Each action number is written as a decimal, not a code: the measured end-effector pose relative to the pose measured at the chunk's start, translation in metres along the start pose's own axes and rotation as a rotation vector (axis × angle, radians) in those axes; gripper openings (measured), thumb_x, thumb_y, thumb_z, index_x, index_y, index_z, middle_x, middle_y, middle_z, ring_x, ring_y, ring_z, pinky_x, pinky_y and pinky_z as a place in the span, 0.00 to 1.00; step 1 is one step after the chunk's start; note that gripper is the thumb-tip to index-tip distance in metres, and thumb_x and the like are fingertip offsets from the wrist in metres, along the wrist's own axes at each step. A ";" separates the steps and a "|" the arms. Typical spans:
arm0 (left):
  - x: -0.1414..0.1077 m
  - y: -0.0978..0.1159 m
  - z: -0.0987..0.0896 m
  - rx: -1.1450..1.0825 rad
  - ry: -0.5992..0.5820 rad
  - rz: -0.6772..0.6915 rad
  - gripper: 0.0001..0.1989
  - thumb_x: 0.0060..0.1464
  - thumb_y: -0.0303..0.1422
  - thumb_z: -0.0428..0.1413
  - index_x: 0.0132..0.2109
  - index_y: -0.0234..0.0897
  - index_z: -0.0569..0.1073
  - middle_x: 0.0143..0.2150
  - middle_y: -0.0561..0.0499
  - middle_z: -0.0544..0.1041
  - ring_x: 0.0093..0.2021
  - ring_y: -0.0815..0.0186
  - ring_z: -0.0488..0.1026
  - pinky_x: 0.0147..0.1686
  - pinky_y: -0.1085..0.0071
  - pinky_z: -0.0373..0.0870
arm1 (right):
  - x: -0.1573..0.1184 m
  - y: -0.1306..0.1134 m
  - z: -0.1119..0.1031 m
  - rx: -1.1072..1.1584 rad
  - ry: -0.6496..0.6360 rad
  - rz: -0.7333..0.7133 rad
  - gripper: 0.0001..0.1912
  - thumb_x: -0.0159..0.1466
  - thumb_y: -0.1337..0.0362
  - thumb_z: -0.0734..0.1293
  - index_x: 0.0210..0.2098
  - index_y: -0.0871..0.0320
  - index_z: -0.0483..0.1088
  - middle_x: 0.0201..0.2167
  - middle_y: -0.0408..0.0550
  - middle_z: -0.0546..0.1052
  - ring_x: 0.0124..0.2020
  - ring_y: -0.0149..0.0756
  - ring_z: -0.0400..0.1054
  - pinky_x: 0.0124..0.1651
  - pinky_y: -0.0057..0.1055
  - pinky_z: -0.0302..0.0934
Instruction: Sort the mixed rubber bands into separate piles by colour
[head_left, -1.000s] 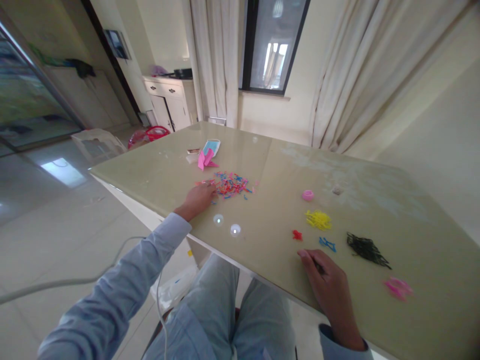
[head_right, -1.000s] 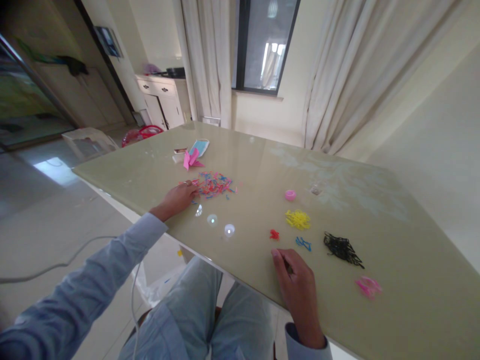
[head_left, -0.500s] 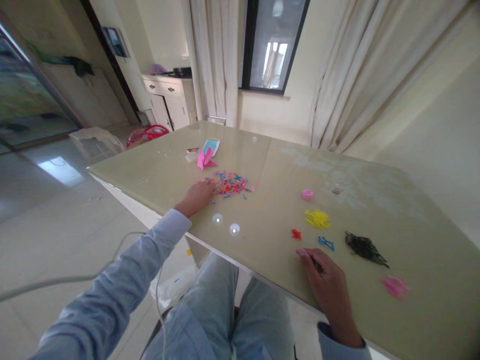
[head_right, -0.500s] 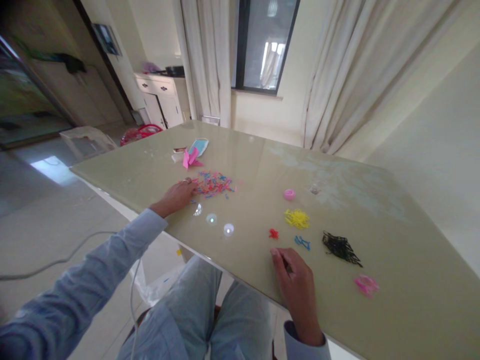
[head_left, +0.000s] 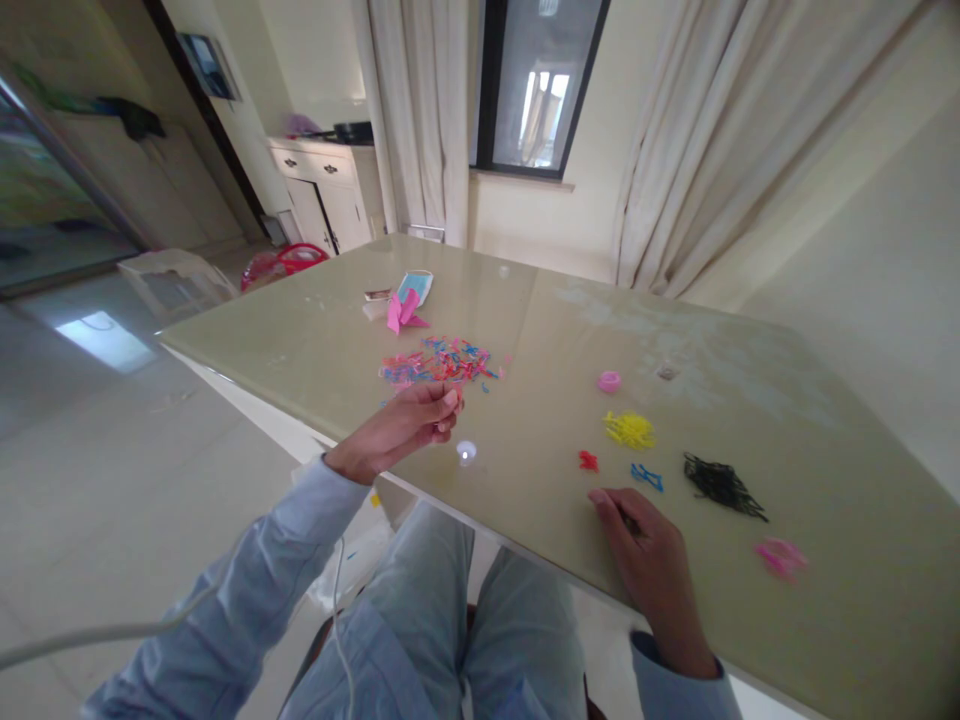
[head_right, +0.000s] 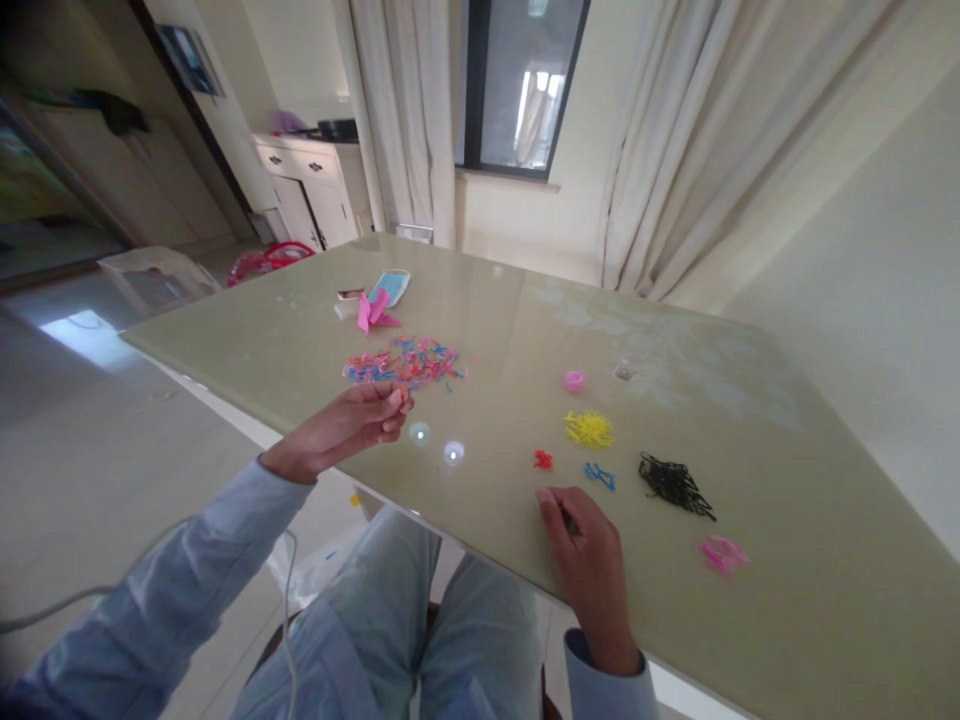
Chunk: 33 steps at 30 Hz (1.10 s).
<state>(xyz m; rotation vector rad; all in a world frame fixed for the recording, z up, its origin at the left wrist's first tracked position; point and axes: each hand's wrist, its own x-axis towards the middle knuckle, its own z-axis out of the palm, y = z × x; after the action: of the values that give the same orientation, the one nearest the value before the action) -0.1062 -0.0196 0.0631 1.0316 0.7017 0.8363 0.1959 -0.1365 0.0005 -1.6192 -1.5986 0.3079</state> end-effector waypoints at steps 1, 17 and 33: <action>-0.002 0.000 0.006 -0.039 -0.013 -0.014 0.18 0.49 0.41 0.66 0.33 0.33 0.67 0.30 0.55 0.64 0.25 0.76 0.59 0.25 0.78 0.58 | 0.000 0.000 0.000 -0.002 -0.004 0.003 0.19 0.67 0.51 0.62 0.28 0.57 0.73 0.26 0.46 0.76 0.27 0.35 0.69 0.32 0.29 0.61; -0.014 0.005 0.048 -0.167 -0.201 -0.079 0.11 0.57 0.36 0.61 0.36 0.34 0.69 0.36 0.53 0.66 0.26 0.77 0.60 0.29 0.76 0.60 | -0.002 0.000 0.002 -0.006 0.007 -0.013 0.17 0.68 0.54 0.62 0.29 0.57 0.73 0.26 0.45 0.75 0.27 0.34 0.67 0.32 0.29 0.59; 0.068 -0.059 0.107 1.071 0.017 0.427 0.05 0.59 0.28 0.52 0.34 0.36 0.70 0.36 0.49 0.71 0.38 0.63 0.68 0.42 0.66 0.65 | -0.003 -0.008 0.002 0.015 0.020 0.042 0.17 0.69 0.57 0.62 0.27 0.57 0.71 0.24 0.44 0.74 0.27 0.32 0.65 0.32 0.28 0.57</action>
<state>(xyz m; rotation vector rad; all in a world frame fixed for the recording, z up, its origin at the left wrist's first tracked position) 0.0314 -0.0249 0.0388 2.1921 0.9863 0.8207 0.1886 -0.1399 0.0039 -1.6411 -1.5461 0.3237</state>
